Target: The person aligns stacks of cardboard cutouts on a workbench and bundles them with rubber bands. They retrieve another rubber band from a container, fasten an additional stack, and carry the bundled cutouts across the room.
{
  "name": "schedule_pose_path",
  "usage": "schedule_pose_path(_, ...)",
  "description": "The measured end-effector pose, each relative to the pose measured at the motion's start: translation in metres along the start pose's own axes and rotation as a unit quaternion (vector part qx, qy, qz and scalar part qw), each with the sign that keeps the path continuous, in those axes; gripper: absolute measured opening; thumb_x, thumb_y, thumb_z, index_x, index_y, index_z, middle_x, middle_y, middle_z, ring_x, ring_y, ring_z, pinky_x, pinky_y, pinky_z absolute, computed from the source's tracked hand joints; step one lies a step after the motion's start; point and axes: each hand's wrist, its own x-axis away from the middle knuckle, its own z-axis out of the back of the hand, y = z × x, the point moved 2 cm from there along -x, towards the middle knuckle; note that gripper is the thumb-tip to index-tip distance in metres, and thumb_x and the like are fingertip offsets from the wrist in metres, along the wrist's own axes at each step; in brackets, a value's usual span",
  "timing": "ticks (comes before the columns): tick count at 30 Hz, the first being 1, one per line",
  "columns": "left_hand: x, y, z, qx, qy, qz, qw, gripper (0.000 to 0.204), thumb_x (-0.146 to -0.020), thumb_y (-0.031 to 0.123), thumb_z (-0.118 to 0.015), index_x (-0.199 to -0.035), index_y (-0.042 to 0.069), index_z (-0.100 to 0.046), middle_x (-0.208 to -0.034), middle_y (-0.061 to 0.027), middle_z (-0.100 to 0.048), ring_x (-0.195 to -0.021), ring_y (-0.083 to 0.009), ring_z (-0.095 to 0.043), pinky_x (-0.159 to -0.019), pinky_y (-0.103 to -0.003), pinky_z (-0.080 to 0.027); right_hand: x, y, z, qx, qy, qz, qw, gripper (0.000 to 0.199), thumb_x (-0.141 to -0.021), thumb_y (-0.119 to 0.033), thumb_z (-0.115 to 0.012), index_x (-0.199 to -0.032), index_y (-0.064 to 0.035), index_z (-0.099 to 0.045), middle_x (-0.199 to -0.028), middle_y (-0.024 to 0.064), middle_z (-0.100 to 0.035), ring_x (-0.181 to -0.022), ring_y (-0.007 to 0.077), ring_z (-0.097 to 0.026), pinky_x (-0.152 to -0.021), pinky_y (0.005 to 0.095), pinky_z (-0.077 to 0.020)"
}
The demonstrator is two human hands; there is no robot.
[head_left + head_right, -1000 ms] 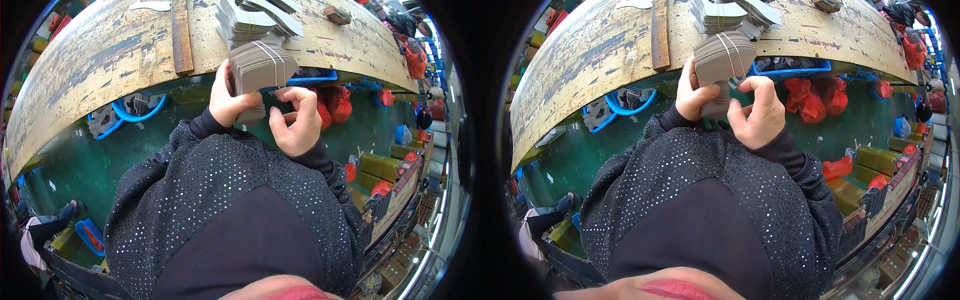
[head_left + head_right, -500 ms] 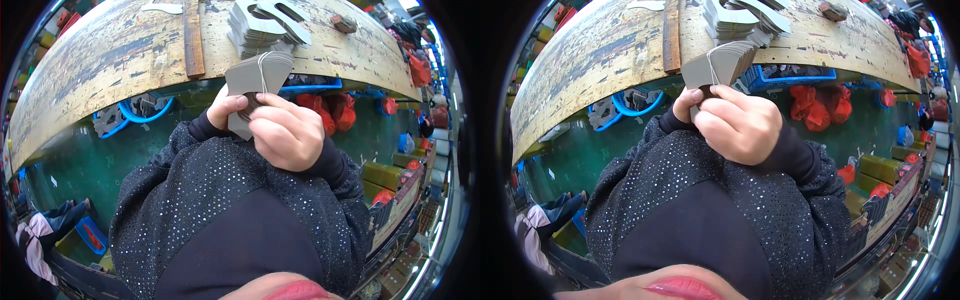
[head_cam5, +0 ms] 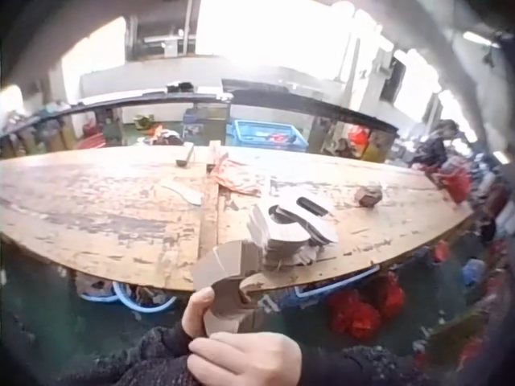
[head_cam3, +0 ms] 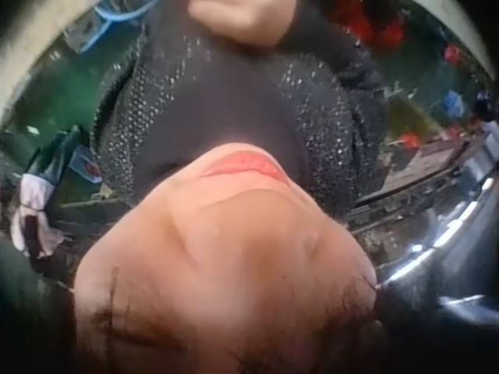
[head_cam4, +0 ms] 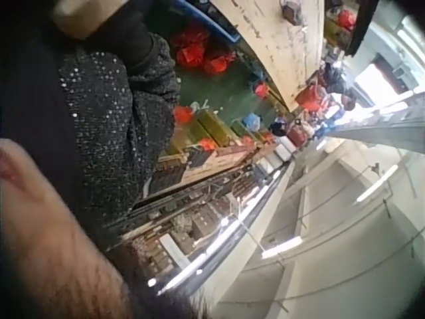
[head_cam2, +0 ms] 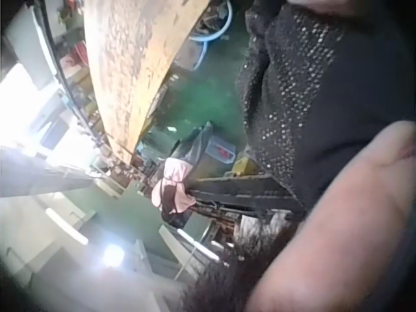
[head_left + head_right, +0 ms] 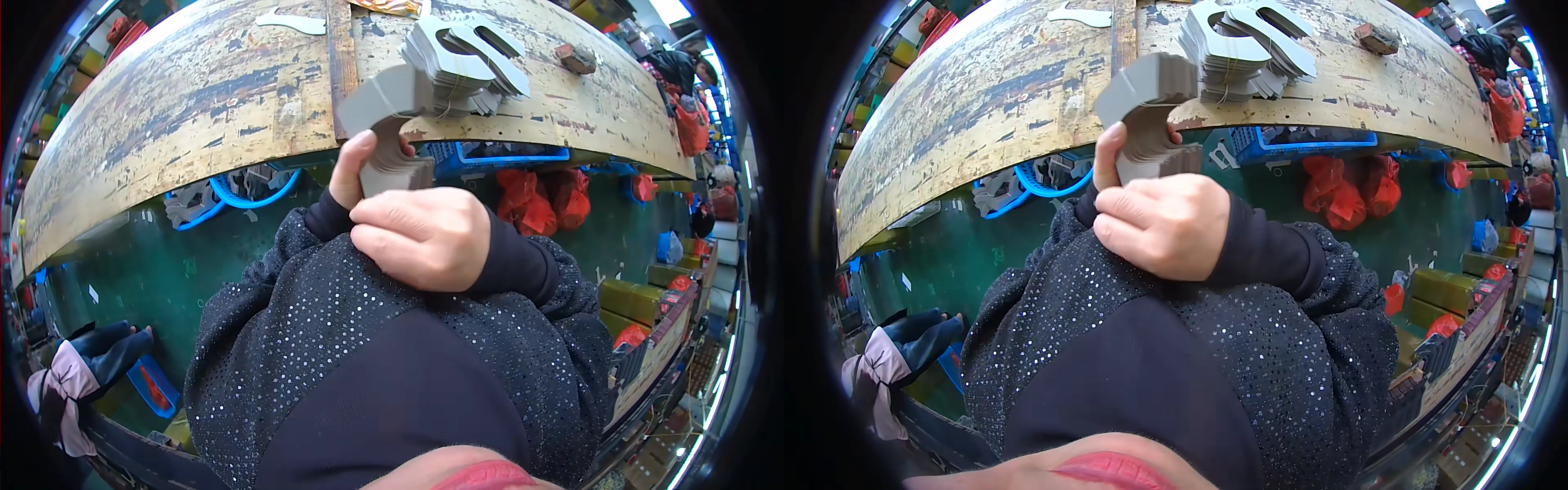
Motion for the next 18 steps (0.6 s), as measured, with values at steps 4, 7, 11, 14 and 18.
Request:
schedule_pose_path(4,-0.012,0.017,0.019,0.020,-0.084,-0.105,0.991,0.057,-0.087,0.046,-0.044,-0.120,0.000,-0.049,-0.100,-0.0159,-0.061,-0.092,-0.0247,-0.061,-0.082,-0.037,-0.050,0.011,0.025,0.007,-0.043,0.171,-0.096,0.980,0.017,-0.070,0.002,-0.065,-0.085,-0.0039,-0.062,-0.087,0.0091,-0.064,-0.072,0.0223,-0.065,-0.063,0.0293,-0.0531)
schedule_pose_path(7,-0.021,0.021,0.033,0.049,-0.033,-0.093,0.994,0.071,-0.087,0.057,-0.036,-0.130,0.000,-0.042,-0.110,-0.0212,-0.059,-0.102,-0.0364,-0.058,-0.092,-0.048,-0.044,0.047,0.055,0.022,-0.021,0.227,-0.204,0.952,0.015,-0.075,0.002,-0.063,-0.090,-0.0033,-0.063,-0.084,0.0121,-0.066,-0.074,0.0225,-0.066,-0.067,0.0286,-0.0525)
schedule_pose_path(11,-0.038,0.026,0.043,0.084,-0.034,-0.102,0.991,0.075,-0.085,0.061,-0.037,-0.133,0.003,-0.040,-0.118,-0.0213,-0.055,-0.111,-0.0398,-0.052,-0.098,-0.053,-0.037,0.109,0.141,0.052,-0.013,0.317,-0.407,0.856,0.012,-0.083,-0.006,-0.061,-0.094,-0.0029,-0.064,-0.084,0.0095,-0.067,-0.075,0.0150,-0.065,-0.067,0.0269,-0.0510)
schedule_pose_path(14,-0.056,0.025,0.041,0.148,-0.047,-0.147,0.977,0.083,-0.081,0.067,-0.039,-0.136,0.005,-0.036,-0.130,-0.0207,-0.046,-0.121,-0.0397,-0.043,-0.102,-0.055,-0.031,0.150,0.229,0.071,0.030,0.297,-0.432,0.851,0.018,-0.085,-0.016,-0.061,-0.096,-0.0020,-0.065,-0.081,0.0060,-0.067,-0.071,0.0091,-0.061,-0.066,0.0248,-0.0488)
schedule_pose_path(18,-0.085,0.014,0.046,0.119,0.019,-0.169,0.978,0.085,-0.079,0.070,-0.039,-0.138,0.010,-0.034,-0.138,-0.0181,-0.037,-0.125,-0.0387,-0.036,-0.104,-0.056,-0.026,0.214,0.357,0.082,-0.101,0.248,-0.513,0.816,0.026,-0.087,-0.029,-0.063,-0.092,-0.0038,-0.068,-0.078,0.0030,-0.065,-0.068,0.0073,-0.057,-0.063,0.0230,-0.0453)
